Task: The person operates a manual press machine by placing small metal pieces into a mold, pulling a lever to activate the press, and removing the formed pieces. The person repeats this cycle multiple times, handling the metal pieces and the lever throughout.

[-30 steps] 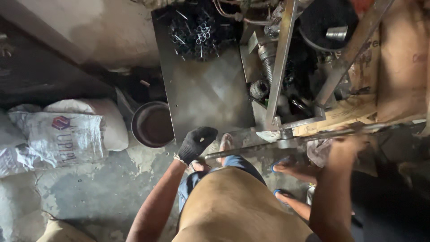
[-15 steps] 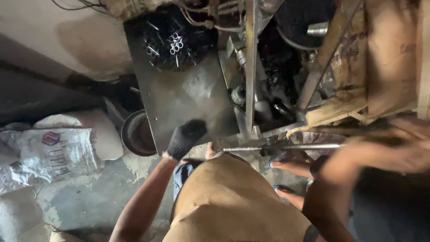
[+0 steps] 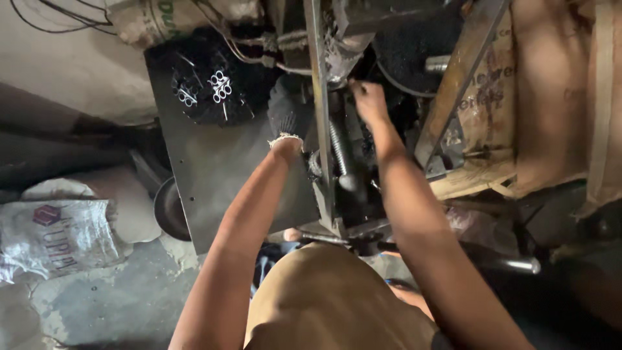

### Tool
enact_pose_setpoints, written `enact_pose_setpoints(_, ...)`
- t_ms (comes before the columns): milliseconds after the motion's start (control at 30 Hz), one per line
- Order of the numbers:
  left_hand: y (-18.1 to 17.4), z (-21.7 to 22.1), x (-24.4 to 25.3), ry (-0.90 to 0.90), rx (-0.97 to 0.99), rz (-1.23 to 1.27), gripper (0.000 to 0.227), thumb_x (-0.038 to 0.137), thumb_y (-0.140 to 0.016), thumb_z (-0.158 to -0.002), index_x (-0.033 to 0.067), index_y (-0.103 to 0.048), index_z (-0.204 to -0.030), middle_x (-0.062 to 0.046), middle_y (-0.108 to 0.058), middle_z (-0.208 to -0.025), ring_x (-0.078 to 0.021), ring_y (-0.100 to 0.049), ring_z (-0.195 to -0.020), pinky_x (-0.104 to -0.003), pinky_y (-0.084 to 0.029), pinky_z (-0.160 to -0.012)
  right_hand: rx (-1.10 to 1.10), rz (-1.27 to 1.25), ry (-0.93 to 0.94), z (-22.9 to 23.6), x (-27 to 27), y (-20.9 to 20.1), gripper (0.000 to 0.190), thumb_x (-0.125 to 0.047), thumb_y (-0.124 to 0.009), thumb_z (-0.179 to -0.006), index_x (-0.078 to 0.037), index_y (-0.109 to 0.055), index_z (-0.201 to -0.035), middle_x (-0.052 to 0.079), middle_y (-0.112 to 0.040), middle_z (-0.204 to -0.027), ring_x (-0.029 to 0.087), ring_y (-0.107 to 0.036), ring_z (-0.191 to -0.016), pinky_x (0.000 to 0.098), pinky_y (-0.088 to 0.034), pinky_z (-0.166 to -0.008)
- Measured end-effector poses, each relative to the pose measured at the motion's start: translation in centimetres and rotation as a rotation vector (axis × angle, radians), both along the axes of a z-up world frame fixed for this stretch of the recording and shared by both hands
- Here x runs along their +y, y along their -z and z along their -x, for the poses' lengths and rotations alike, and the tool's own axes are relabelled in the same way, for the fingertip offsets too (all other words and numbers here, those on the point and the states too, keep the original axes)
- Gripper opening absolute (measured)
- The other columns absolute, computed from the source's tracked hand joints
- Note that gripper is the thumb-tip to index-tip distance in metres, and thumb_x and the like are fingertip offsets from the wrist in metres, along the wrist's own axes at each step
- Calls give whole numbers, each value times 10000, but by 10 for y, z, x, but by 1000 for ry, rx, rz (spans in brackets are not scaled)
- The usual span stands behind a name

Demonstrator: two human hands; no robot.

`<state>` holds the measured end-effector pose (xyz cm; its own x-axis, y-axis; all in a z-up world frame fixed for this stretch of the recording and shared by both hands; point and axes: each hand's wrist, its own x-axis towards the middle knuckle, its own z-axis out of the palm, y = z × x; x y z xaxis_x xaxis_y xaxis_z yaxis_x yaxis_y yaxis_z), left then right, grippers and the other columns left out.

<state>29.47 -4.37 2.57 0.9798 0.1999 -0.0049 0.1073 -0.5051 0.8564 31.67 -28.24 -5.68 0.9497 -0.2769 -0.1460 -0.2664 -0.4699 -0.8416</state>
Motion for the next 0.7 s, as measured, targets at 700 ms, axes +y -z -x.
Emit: enact_pose_setpoints(700, -40, 101, 146, 239, -28, -333, 649, 329, -769, -783, 32, -546, -1315, -250, -653, -1155, -453, -646, -1032, -541, -524, -857, -353, 26, -204, 245, 111, -179, 188, -90, -629, -1045, 0, -710, -1189, 54, -704, -945, 95, -664, -753, 218, -525, -690)
